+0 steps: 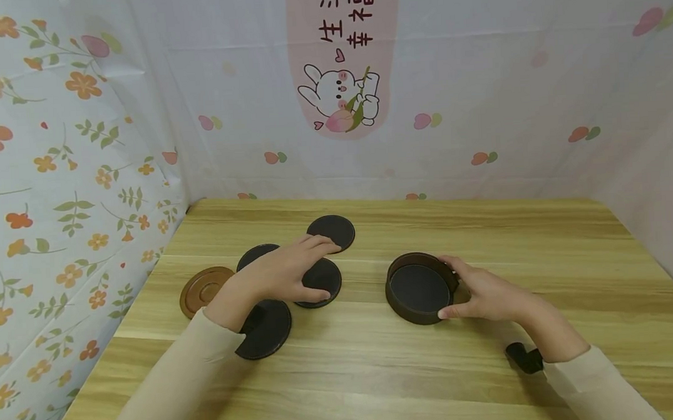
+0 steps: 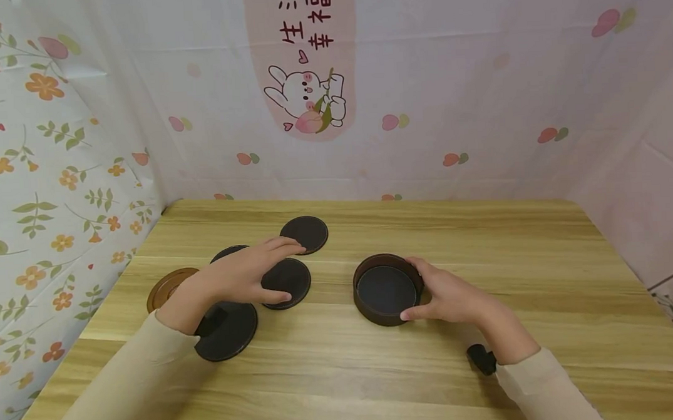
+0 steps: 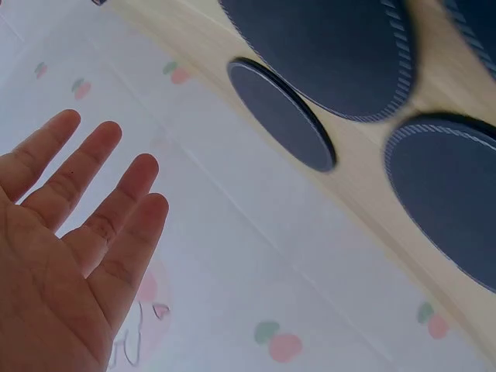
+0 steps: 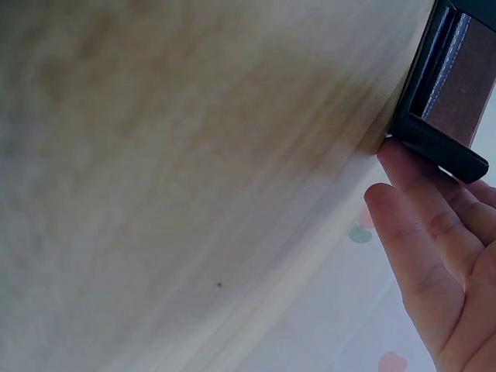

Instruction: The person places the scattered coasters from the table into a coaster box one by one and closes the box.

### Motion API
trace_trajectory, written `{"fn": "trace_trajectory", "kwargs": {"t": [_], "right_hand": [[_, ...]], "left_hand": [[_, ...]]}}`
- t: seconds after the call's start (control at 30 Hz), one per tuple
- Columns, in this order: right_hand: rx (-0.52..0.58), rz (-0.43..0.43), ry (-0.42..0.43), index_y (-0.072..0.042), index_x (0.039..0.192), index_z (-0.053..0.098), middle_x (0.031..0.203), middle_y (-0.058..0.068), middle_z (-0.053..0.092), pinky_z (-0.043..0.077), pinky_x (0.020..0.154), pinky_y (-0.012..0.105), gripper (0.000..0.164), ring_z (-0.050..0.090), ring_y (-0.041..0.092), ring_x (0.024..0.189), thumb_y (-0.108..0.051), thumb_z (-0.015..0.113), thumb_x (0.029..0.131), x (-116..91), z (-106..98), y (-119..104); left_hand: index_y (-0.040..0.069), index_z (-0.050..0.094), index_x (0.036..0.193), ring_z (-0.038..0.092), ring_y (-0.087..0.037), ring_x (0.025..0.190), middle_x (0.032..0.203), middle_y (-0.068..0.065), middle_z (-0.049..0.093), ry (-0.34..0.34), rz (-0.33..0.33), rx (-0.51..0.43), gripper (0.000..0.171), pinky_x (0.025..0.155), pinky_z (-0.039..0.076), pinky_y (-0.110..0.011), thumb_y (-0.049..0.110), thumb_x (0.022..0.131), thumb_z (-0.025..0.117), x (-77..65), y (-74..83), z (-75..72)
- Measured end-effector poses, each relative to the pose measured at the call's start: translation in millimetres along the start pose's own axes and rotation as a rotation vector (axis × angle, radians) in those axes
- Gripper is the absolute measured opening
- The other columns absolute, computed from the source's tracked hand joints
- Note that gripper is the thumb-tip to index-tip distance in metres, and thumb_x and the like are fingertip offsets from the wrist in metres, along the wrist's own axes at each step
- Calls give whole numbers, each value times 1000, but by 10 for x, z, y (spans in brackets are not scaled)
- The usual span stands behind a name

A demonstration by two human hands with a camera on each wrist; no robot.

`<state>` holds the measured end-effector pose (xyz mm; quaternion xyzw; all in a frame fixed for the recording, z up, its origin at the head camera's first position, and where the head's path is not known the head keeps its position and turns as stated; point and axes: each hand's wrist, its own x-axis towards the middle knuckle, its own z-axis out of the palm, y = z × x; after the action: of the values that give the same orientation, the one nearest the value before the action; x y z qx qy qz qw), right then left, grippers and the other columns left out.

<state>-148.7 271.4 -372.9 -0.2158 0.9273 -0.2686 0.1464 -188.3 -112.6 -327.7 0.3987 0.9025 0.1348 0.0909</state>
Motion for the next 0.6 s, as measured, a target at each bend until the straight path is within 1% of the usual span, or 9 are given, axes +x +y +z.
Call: {"fn": "trace_trajectory", "kwargs": {"t": [0.13,0.37,0.6], "right_hand": [[5,6,-2,3,155,19,153,30,36,38,105,64,112,41,50,137,-59,75,79,-2,11,-2],[4,-2,-3,5,155,19,150,30,41,39,104,64,112,44,49,135,-57,75,80,5,11,9],[2,3,-10,4,155,18,152,31,37,39,104,64,112,42,50,136,-57,74,81,9,2,-4]], "left_hand": [[13,43,149,39,-27,142,151,-6,43,24,-28,3,75,109,42,-47,42,87,73,-166,-56,8],[10,46,147,43,-27,137,147,-7,48,80,-13,33,71,107,43,-47,40,87,73,-409,-136,47],[8,48,145,46,-28,134,144,-9,51,101,-42,30,68,105,45,-47,38,88,72,-585,-229,138]]}}
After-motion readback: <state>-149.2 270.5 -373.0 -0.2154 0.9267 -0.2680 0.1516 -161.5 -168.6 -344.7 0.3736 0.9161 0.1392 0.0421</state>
